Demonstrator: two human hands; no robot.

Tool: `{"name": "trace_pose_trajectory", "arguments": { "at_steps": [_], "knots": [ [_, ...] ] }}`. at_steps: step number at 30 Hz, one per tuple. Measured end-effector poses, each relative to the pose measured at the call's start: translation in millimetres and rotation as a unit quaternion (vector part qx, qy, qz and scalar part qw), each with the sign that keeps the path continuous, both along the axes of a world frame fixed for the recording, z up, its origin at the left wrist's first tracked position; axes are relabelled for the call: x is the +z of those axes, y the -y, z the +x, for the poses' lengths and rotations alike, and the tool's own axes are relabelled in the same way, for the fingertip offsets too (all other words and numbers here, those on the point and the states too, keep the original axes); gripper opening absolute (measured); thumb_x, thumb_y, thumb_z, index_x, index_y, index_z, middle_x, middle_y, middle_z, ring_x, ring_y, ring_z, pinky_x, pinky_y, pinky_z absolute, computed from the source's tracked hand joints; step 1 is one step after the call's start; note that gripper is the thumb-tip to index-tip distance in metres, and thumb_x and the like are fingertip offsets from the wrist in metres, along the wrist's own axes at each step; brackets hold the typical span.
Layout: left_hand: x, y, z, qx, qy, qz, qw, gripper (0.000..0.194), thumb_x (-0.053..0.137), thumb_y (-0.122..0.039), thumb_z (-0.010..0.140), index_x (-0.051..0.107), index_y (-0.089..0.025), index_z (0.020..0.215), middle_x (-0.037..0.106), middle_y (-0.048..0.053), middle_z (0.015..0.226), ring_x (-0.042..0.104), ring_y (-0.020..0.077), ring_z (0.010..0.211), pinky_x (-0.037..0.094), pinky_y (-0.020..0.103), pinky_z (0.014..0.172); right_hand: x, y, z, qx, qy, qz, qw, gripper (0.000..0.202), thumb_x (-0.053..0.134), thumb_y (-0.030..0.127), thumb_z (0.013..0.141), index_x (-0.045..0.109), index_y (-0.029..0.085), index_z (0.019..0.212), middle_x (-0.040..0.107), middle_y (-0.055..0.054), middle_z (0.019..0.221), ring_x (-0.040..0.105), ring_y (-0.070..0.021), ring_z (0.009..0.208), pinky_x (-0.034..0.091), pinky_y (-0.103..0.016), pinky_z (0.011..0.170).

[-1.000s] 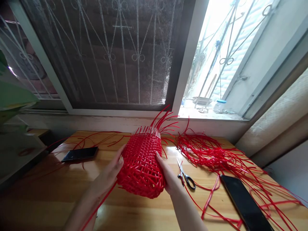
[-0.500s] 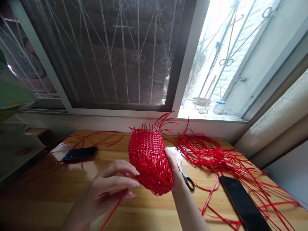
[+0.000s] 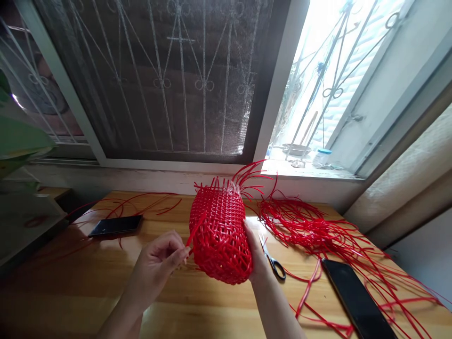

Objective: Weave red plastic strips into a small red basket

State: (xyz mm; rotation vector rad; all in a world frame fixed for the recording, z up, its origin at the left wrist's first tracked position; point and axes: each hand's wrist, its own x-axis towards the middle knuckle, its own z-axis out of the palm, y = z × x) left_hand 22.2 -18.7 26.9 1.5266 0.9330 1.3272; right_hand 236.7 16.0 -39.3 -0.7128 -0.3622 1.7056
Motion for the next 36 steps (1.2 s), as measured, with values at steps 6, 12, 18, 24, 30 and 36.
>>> {"name": "trace_pose_trajectory", "arguments": {
  "at_steps": [6,12,18,24,30,36],
  "knots": [
    [3.5,1.3,4.6,-0.025,0.089,-0.139,0.986,0.050,0.069,-0.064,0.073,0.055,-0.017,0.062,0.049,-0.005,0.053,0.040,0.0054,0.044,0.032,0.016,0.042,2.7,1.9,0.3,-0.027,-0.015,0.000,1.000,0.042,0.075,0.049,0.074,0.072,0.020,0.105,0.076,-0.005,0.100,0.070,-0.0266,0.100,0.054,-0.043,0.093],
    [0.8,7.2,-0.8,-0.047,0.159,-0.102,0.981,0.039,0.073,-0.053,0.076,0.063,-0.017,0.066,0.057,-0.002,0.059,0.045,0.0056,0.046,0.037,0.015,0.040,8.9,10.1,1.3,-0.012,0.022,0.017,1.000,0.040,0.073,0.055,0.073,0.073,0.022,0.094,0.076,-0.004,0.093,0.068,-0.0284,0.106,0.052,-0.046,0.097],
    [2.2,11.0,-0.8,-0.047,0.161,-0.036,0.985,0.025,0.076,-0.038,0.078,0.067,-0.018,0.066,0.054,-0.003,0.062,0.045,0.0043,0.050,0.040,0.012,0.043,-1.7,11.0,-0.4,0.016,0.032,0.000,0.999,0.044,0.073,0.056,0.073,0.072,0.022,0.102,0.076,-0.005,0.100,0.067,-0.0294,0.108,0.052,-0.048,0.097],
    [4.9,20.0,11.2,-0.087,0.174,-0.067,0.979,0.031,0.077,-0.043,0.075,0.066,-0.017,0.063,0.049,-0.002,0.061,0.046,0.0058,0.046,0.042,0.014,0.037,1.0,14.2,-9.7,0.047,0.047,-0.014,0.998,0.041,0.073,0.058,0.071,0.074,0.023,0.091,0.076,-0.007,0.092,0.068,-0.0308,0.107,0.052,-0.049,0.096],
    [4.0,22.7,13.4,0.054,0.040,0.055,0.996,0.013,0.072,-0.028,0.081,0.071,-0.019,0.072,0.057,-0.002,0.065,0.051,0.0069,0.052,0.041,0.016,0.047,5.7,19.2,-16.1,0.078,0.036,-0.001,0.996,0.033,0.077,0.047,0.072,0.074,0.021,0.092,0.076,-0.006,0.096,0.068,-0.0291,0.106,0.052,-0.045,0.097],
    [-0.3,13.4,9.3,0.043,-0.037,-0.013,0.998,0.026,0.068,-0.037,0.082,0.065,-0.017,0.065,0.054,-0.002,0.063,0.044,0.0087,0.055,0.035,0.020,0.052,3.2,13.8,-12.3,0.052,0.072,0.006,0.996,0.035,0.073,0.047,0.077,0.072,0.020,0.101,0.076,-0.006,0.099,0.069,-0.0273,0.106,0.053,-0.040,0.096]
  ]
}}
